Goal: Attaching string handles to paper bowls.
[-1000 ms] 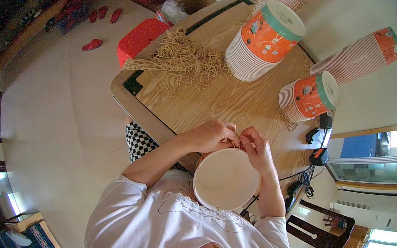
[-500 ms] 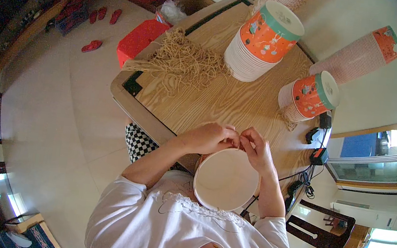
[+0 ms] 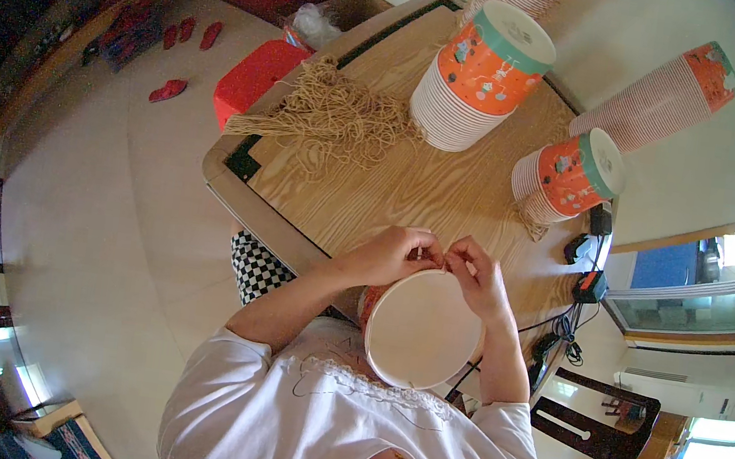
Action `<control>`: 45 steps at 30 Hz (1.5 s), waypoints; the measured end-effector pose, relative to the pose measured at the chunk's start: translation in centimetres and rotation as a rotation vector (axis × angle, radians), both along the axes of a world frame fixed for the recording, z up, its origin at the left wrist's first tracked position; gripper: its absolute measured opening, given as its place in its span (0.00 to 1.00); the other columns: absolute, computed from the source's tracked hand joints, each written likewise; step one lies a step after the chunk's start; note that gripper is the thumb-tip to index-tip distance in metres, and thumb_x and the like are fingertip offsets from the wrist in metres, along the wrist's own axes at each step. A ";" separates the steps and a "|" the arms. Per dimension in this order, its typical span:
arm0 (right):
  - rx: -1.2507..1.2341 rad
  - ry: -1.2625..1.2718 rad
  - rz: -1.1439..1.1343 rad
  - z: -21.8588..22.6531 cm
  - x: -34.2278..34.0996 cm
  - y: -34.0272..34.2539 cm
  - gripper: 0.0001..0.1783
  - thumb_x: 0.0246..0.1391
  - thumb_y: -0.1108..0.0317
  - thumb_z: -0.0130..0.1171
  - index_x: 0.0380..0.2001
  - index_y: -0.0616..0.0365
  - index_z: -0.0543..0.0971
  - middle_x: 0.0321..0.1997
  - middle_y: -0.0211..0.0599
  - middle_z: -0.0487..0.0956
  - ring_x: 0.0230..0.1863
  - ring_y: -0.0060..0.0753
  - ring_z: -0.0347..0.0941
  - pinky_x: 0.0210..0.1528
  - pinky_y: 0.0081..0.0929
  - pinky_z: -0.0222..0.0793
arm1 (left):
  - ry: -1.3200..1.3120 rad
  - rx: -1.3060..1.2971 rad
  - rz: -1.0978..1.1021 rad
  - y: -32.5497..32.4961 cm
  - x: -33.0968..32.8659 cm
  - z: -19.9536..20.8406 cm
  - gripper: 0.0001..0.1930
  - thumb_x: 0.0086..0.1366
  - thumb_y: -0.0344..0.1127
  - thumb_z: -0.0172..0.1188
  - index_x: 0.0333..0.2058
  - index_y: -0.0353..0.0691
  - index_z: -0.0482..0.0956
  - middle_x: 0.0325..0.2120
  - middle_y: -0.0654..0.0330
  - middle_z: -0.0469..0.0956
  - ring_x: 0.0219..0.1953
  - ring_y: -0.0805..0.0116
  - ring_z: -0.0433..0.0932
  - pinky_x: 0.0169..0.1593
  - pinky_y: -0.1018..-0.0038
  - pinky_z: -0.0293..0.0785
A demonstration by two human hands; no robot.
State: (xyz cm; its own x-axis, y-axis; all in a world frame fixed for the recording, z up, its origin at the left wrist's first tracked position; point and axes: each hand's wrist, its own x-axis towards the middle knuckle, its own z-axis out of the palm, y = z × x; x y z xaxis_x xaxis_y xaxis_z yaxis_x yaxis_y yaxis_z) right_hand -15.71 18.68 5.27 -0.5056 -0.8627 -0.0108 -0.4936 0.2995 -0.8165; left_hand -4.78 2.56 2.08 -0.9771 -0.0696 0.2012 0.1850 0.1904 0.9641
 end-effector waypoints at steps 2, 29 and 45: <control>0.006 0.022 0.016 0.2 0.1 0.1 0.05 0.54 0.71 0.52 0.31 0.62 0.72 0.28 0.38 0.74 0.32 0.34 0.72 0.36 0.27 0.67 | -0.030 0.025 -0.012 -0.1 0.0 -0.1 0.06 0.54 0.31 0.59 0.30 0.36 0.77 0.27 0.57 0.77 0.30 0.68 0.76 0.36 0.73 0.70; 0.048 0.054 0.044 1.0 0.8 -0.3 0.05 0.53 0.71 0.51 0.32 0.61 0.72 0.27 0.39 0.74 0.28 0.35 0.73 0.31 0.29 0.68 | -0.211 0.017 -0.125 -2.0 -0.5 1.1 0.07 0.53 0.32 0.61 0.29 0.38 0.74 0.25 0.64 0.73 0.26 0.77 0.72 0.29 0.78 0.69; -0.066 -0.043 -0.047 0.3 0.8 -0.2 0.05 0.52 0.74 0.53 0.33 0.63 0.72 0.28 0.38 0.74 0.31 0.29 0.72 0.35 0.24 0.67 | -0.280 0.625 -0.083 -1.1 -1.1 -0.7 0.08 0.54 0.36 0.59 0.31 0.39 0.74 0.23 0.68 0.72 0.24 0.82 0.68 0.26 0.84 0.64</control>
State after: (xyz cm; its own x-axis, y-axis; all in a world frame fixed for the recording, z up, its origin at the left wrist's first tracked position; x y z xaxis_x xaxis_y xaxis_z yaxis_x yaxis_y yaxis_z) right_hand -14.87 18.51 5.60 -0.5455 -0.8378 0.0227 -0.4445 0.2663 -0.8553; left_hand -5.88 1.50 1.37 -0.9935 -0.0134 -0.1133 -0.0972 -0.4209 0.9019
